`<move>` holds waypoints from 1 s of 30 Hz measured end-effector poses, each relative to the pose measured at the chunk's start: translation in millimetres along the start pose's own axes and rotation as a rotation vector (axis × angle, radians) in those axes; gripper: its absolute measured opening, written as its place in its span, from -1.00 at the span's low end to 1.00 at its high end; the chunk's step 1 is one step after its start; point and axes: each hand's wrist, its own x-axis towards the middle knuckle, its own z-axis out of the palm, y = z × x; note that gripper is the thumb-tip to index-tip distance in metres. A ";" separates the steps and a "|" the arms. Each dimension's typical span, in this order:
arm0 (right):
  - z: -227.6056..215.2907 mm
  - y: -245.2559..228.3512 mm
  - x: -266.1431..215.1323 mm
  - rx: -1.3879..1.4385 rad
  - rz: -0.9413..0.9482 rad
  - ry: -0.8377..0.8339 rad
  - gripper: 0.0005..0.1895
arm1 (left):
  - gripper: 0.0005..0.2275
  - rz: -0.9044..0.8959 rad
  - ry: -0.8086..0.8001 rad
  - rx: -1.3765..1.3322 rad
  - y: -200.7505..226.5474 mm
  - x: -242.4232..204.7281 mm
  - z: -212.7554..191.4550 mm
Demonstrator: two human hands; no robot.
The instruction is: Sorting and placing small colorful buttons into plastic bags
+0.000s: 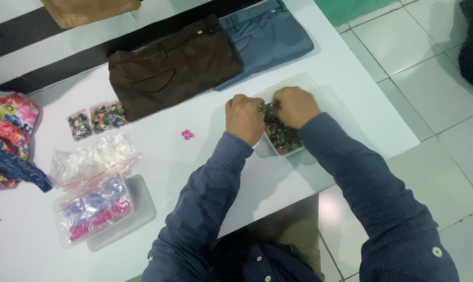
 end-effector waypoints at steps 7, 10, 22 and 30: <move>-5.4 11.8 -27.6 0.573 0.207 0.086 -0.82 | -0.74 0.131 0.078 -0.049 32.6 1.6 -32.0; -4.4 12.3 -28.4 0.750 0.245 0.066 -0.81 | -0.85 0.171 0.101 -0.133 38.3 1.8 -39.1; 3.7 -9.6 -52.3 0.222 0.027 -0.483 -0.66 | -0.86 0.143 0.099 -0.094 14.6 -5.5 -51.2; -4.4 -1.9 -38.8 -0.089 0.119 -0.247 -0.61 | -0.92 0.144 0.141 0.062 20.9 -8.9 -51.0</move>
